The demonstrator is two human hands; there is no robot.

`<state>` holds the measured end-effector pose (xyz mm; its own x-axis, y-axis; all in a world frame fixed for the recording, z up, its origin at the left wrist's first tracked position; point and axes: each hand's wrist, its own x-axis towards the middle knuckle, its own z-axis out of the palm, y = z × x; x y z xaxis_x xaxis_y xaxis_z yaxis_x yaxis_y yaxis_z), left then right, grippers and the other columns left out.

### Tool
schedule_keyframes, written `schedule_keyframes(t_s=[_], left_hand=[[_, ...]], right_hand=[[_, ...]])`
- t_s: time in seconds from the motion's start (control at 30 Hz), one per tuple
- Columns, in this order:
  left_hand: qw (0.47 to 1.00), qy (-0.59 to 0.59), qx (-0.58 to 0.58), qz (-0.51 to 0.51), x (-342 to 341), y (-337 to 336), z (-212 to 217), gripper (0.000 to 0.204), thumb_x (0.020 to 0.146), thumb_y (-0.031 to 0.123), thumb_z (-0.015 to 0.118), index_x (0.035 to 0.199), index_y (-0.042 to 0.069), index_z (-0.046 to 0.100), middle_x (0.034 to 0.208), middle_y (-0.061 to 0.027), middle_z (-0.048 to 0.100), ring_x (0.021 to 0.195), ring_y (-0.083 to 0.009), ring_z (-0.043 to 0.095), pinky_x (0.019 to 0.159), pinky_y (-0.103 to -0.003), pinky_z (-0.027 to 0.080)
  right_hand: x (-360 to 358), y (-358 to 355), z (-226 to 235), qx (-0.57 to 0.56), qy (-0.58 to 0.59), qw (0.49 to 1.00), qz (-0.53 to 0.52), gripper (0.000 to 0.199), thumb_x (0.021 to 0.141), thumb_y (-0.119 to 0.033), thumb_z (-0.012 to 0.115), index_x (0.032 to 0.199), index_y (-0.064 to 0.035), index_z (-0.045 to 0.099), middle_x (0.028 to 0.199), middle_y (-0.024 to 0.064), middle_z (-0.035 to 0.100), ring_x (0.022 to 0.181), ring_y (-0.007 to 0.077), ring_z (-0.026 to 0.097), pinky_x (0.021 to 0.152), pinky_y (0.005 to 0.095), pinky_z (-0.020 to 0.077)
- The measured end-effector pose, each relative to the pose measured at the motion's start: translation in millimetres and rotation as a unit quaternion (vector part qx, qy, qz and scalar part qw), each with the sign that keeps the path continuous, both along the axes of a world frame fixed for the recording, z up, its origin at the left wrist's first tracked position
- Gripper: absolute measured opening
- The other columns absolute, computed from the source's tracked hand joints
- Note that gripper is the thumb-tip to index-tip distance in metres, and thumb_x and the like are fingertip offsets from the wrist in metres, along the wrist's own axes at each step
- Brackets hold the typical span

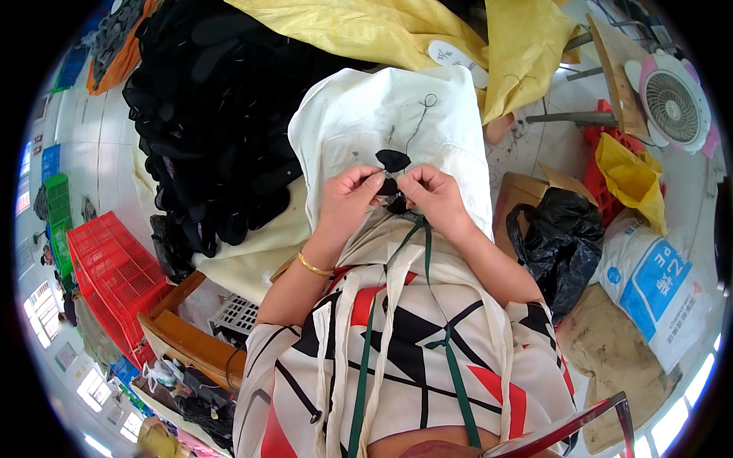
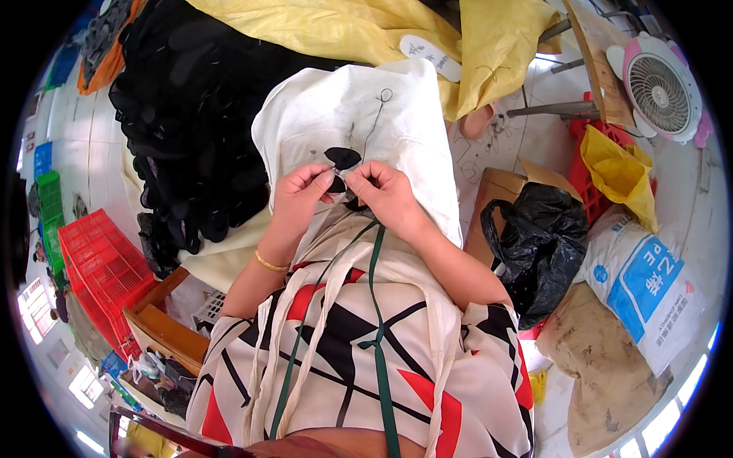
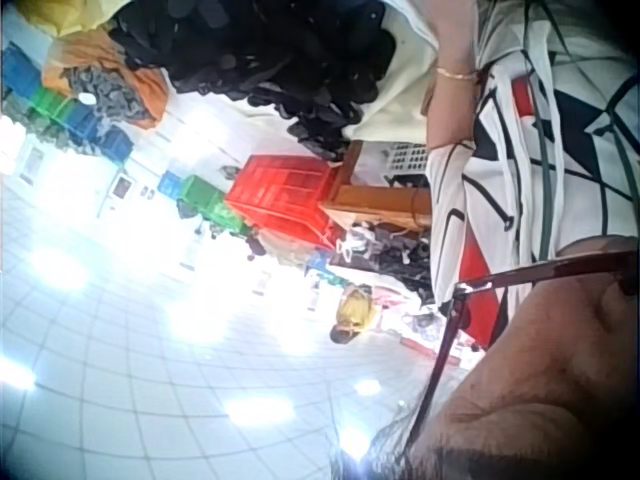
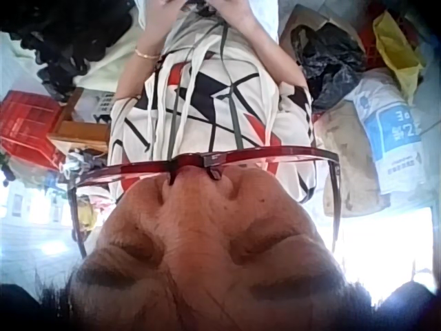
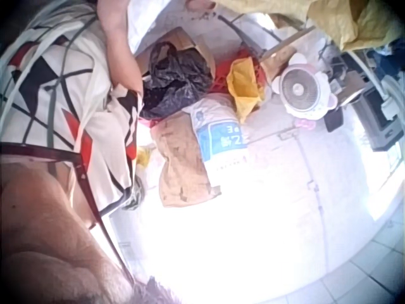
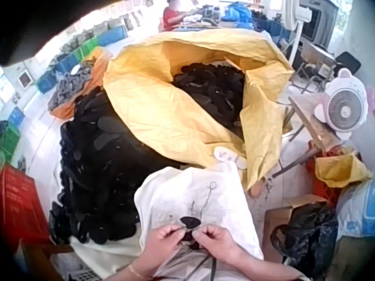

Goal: The person hand-sews a black slipper using a needle and thread. They repeatedly insert the needle through the slipper's upper and pull the thread to secure the stitching. The person works on one slipper at a time, occasionally adjusting its position on their lap.

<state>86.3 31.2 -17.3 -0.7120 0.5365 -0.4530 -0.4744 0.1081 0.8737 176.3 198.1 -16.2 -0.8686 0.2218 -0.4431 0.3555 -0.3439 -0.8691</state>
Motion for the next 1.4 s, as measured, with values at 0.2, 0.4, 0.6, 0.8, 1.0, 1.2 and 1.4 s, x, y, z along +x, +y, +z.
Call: schedule_keyframes(t_s=[0.2,0.4,0.6,0.8,1.0,1.2,1.4], left_hand=[[0.998,-0.041,0.001,0.053,-2,-3,2,0.022,0.097,0.016,0.062,0.110,-0.001,0.068,0.093,-0.0061,0.072,0.077,-0.0130,0.068,0.065,-0.024,0.054],[0.995,-0.049,0.025,0.078,-4,-7,6,0.022,0.097,0.015,0.062,0.111,-0.001,0.068,0.091,-0.0070,0.072,0.074,-0.0148,0.070,0.064,-0.025,0.054],[0.989,-0.080,0.026,0.122,-8,-15,13,0.018,0.095,0.016,0.064,0.101,-0.001,0.068,0.085,-0.0074,0.072,0.067,-0.0137,0.068,0.057,-0.024,0.053],[0.981,-0.127,0.056,0.136,-8,-26,10,0.016,0.094,0.017,0.064,0.095,0.001,0.068,0.078,-0.0067,0.071,0.062,-0.0110,0.065,0.053,-0.022,0.052],[0.990,-0.091,0.025,0.105,5,-22,10,0.016,0.094,0.017,0.064,0.093,0.001,0.068,0.079,-0.0060,0.070,0.061,-0.0105,0.064,0.053,-0.022,0.051],[0.994,-0.073,0.022,0.083,19,-13,16,0.014,0.092,0.016,0.065,0.094,0.003,0.067,0.081,-0.0039,0.069,0.062,-0.0098,0.063,0.054,-0.023,0.050],[0.994,-0.071,0.025,0.073,20,-14,18,0.012,0.093,0.015,0.065,0.094,0.004,0.067,0.082,-0.0036,0.069,0.062,-0.0096,0.063,0.055,-0.023,0.050]], right_hand=[[14,13,5,0.394,0.077,0.901,0.167,0.022,0.088,-0.022,0.072,0.093,-0.0013,0.065,0.082,0.0120,0.065,0.074,0.0282,0.063,0.067,0.0354,0.0506],[31,10,-3,0.471,0.022,0.805,0.360,0.031,0.084,-0.031,0.072,0.094,-0.0030,0.065,0.090,0.0154,0.064,0.087,0.0349,0.064,0.077,0.0431,0.0509],[38,3,2,0.550,0.033,0.749,0.369,0.022,0.084,-0.025,0.069,0.085,-0.0028,0.066,0.086,0.0173,0.065,0.085,0.0335,0.066,0.073,0.0429,0.0539],[44,21,4,0.473,0.062,0.813,0.335,0.022,0.086,-0.022,0.068,0.082,-0.0006,0.068,0.075,0.0132,0.065,0.071,0.0234,0.064,0.068,0.0360,0.0536],[36,31,53,-0.008,-0.051,0.988,0.145,0.031,0.096,-0.032,0.065,0.095,-0.0005,0.067,0.071,-0.0045,0.056,0.064,0.0064,0.049,0.058,0.0225,0.0408],[28,3,44,0.367,0.026,0.916,0.160,0.037,0.093,-0.036,0.067,0.079,-0.0021,0.058,0.063,0.0131,0.058,0.057,0.0274,0.056,0.056,0.0387,0.0465],[26,-5,45,0.443,0.071,0.884,0.129,0.036,0.092,-0.029,0.068,0.074,0.0002,0.055,0.060,0.0159,0.055,0.051,0.0300,0.052,0.051,0.0382,0.0423]])
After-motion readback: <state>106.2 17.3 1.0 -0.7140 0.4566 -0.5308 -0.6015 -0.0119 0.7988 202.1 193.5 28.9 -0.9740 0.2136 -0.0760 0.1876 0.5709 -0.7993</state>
